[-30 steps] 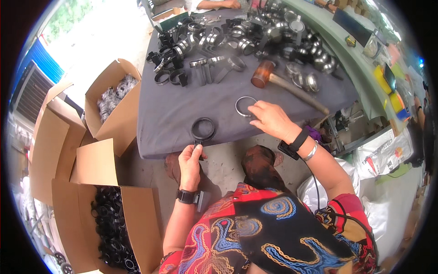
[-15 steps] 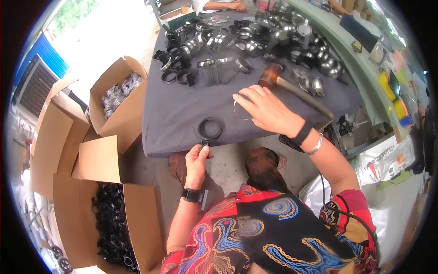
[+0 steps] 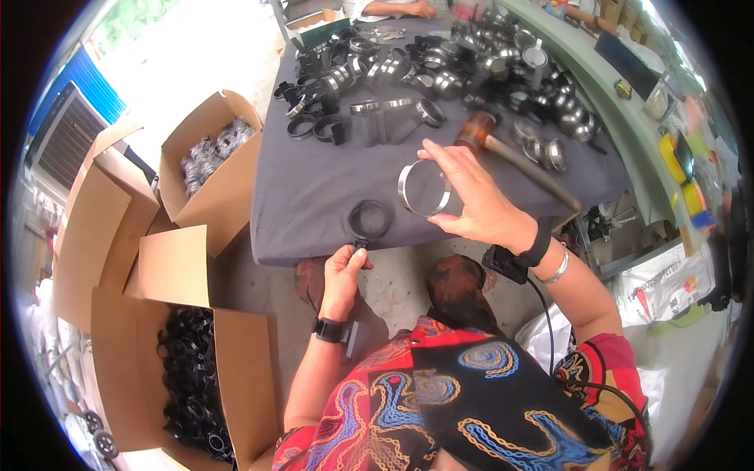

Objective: Assembling black plastic circular components with metal rings using a rubber mallet.

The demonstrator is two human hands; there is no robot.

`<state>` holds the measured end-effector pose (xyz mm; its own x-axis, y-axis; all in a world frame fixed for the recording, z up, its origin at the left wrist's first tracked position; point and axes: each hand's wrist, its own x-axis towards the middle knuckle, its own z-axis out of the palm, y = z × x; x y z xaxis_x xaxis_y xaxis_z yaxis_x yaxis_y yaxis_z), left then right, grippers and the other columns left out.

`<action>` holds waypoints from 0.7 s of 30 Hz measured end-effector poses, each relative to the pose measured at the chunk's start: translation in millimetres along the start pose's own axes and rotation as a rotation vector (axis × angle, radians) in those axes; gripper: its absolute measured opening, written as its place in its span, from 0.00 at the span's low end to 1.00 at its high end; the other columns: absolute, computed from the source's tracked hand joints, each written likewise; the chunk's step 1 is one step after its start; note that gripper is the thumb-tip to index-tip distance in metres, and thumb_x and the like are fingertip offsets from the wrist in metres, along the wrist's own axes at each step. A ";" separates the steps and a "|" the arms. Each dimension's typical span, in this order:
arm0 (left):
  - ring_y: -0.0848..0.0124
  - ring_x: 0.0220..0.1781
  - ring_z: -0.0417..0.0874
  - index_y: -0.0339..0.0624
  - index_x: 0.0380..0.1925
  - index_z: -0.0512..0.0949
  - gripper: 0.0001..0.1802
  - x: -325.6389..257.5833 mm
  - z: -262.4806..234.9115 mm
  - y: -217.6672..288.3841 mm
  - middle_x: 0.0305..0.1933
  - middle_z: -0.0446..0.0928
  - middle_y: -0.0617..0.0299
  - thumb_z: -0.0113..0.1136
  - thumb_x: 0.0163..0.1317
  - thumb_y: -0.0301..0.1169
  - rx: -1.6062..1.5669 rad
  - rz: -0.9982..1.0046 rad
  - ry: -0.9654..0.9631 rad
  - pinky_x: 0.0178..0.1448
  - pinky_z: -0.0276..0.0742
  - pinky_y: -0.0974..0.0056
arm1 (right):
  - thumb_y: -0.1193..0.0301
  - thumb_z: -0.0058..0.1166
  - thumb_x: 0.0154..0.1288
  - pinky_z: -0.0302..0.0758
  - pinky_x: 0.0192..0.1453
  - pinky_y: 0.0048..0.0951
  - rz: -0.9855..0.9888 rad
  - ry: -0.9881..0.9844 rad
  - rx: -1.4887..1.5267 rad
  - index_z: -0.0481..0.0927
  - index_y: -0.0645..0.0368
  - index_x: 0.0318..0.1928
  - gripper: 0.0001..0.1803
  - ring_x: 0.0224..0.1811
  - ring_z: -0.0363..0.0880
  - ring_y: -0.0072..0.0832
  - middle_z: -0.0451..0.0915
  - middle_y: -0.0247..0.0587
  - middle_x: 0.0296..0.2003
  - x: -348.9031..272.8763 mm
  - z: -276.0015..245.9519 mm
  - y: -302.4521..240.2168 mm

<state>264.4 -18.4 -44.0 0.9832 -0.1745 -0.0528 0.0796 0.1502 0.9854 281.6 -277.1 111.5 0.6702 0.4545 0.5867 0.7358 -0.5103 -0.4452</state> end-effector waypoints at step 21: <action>0.78 0.28 0.70 0.39 0.21 0.74 0.13 2.4 8.9 8.7 0.22 0.74 0.67 0.55 0.65 0.32 0.213 0.056 0.074 0.36 0.66 0.69 | 0.47 0.67 0.45 0.75 0.51 0.45 0.699 -0.404 -0.536 0.75 0.67 0.49 0.39 0.47 0.78 0.50 0.76 0.57 0.42 -3.7 19.6 35.2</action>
<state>266.0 -26.1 -34.1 0.9951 -0.0989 -0.0010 -0.0043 -0.0527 0.9986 306.9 -282.4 80.3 0.9961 0.0870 -0.0146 0.0830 -0.9804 -0.1788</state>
